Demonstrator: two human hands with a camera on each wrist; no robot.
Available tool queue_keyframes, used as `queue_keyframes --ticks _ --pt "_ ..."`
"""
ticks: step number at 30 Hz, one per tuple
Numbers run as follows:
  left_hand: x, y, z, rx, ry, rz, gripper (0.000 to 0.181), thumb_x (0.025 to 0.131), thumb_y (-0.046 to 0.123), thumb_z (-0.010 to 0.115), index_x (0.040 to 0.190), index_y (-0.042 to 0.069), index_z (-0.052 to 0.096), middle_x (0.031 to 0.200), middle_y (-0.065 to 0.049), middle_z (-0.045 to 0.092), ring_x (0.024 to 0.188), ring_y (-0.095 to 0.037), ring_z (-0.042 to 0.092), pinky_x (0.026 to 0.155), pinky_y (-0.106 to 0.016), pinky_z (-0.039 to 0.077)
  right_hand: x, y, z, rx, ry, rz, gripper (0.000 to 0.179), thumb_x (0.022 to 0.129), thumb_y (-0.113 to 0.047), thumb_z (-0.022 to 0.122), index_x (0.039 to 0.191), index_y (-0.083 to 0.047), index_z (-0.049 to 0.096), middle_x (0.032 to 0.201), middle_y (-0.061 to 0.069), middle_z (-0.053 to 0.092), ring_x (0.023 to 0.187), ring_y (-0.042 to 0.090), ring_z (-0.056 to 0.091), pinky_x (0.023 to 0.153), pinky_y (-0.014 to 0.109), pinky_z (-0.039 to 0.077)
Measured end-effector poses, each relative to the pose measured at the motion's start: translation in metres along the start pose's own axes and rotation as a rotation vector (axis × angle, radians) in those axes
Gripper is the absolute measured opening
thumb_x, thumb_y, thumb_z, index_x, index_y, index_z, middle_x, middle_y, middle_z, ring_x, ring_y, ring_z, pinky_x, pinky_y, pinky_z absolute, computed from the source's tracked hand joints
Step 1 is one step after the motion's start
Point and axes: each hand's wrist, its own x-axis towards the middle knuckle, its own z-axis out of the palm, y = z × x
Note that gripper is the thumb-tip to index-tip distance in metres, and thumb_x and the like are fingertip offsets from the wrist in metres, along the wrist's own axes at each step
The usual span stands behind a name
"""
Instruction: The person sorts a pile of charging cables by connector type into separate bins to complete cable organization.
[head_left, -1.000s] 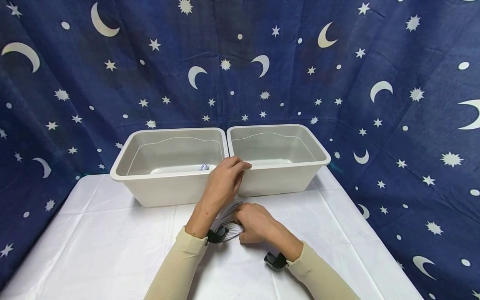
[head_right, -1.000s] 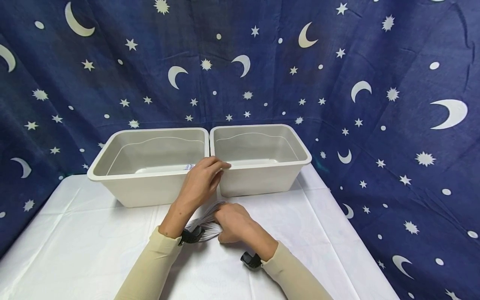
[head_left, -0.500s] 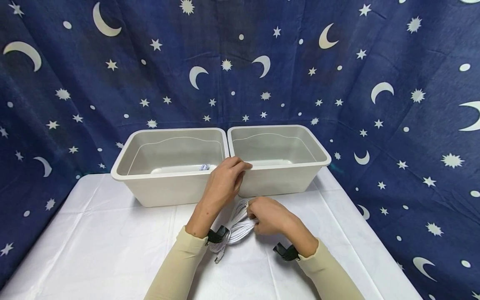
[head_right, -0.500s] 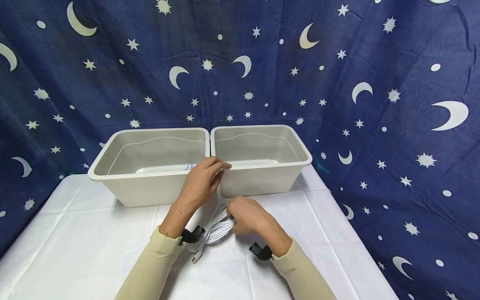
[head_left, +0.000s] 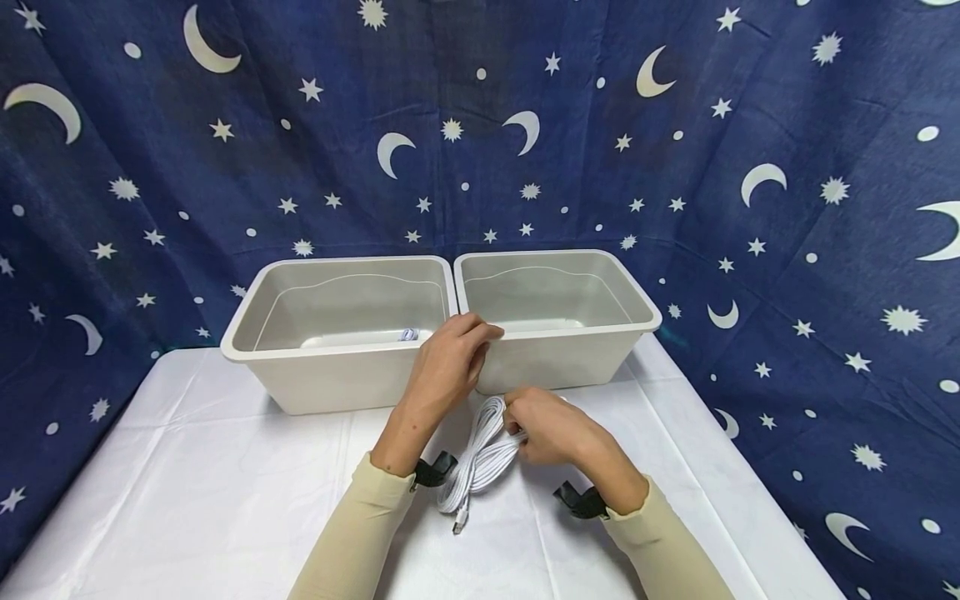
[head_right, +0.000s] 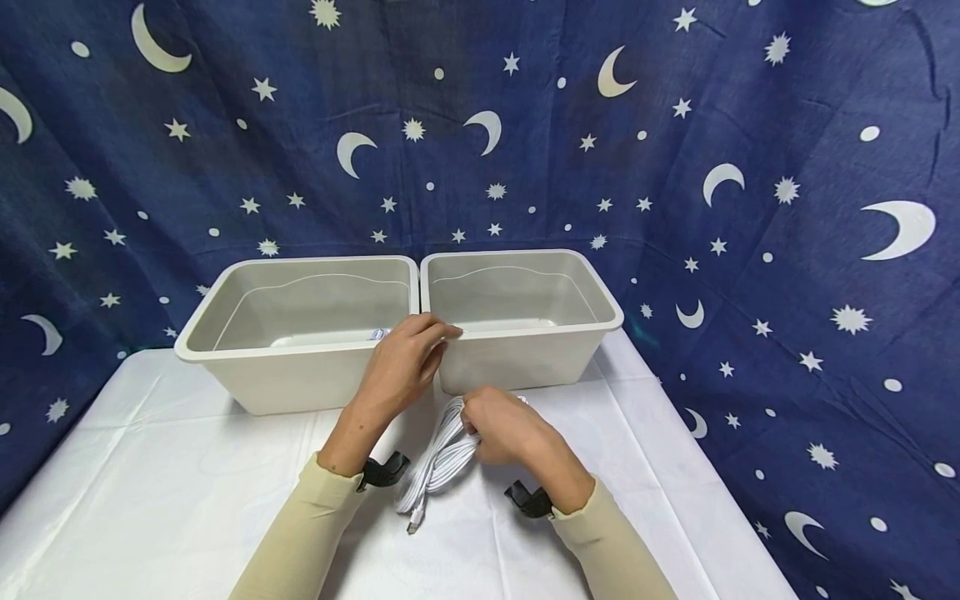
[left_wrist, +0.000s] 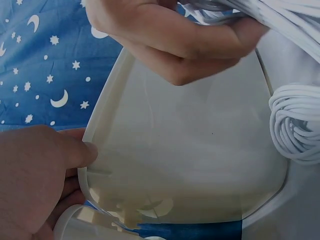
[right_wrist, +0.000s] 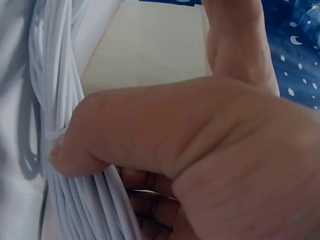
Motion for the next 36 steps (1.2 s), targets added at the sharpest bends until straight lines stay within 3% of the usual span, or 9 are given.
queue_keyframes --ticks 7,15,26,36 --pt "0.0 0.0 -0.001 0.002 -0.005 -0.001 0.025 0.098 -0.001 0.066 0.115 0.013 0.079 0.105 0.001 0.069 0.103 -0.02 0.065 0.09 -0.034 0.055 -0.008 0.0 -0.016 -0.036 0.025 0.018 0.029 0.057 0.005 0.073 0.06 -0.019 0.056 0.072 -0.009 0.043 0.068 0.007 0.038 0.061 0.024 0.034" --pt "0.001 0.001 0.001 0.006 -0.003 0.002 0.024 0.098 -0.001 0.068 0.114 0.014 0.079 0.104 0.002 0.069 0.101 -0.021 0.065 0.089 -0.035 0.055 -0.021 0.007 -0.039 0.036 0.085 0.061 0.025 0.063 0.007 0.072 0.072 -0.016 0.067 0.08 -0.007 0.053 0.073 0.008 0.046 0.068 0.026 0.043" --pt "0.0 0.002 -0.002 0.01 0.003 -0.008 0.024 0.097 -0.001 0.069 0.113 0.014 0.079 0.104 0.002 0.069 0.101 -0.02 0.066 0.088 -0.035 0.056 -0.033 0.014 -0.062 0.069 0.329 0.024 0.028 0.069 0.006 0.078 0.088 -0.014 0.075 0.095 -0.005 0.063 0.092 0.013 0.055 0.081 0.032 0.049" --pt "0.001 0.003 -0.002 0.007 -0.001 -0.01 0.024 0.096 -0.002 0.071 0.112 0.013 0.079 0.104 0.001 0.07 0.1 -0.021 0.066 0.087 -0.036 0.056 -0.039 0.021 -0.069 0.061 0.483 0.006 0.026 0.078 0.009 0.08 0.095 -0.01 0.077 0.101 -0.001 0.067 0.098 0.018 0.058 0.086 0.035 0.05"
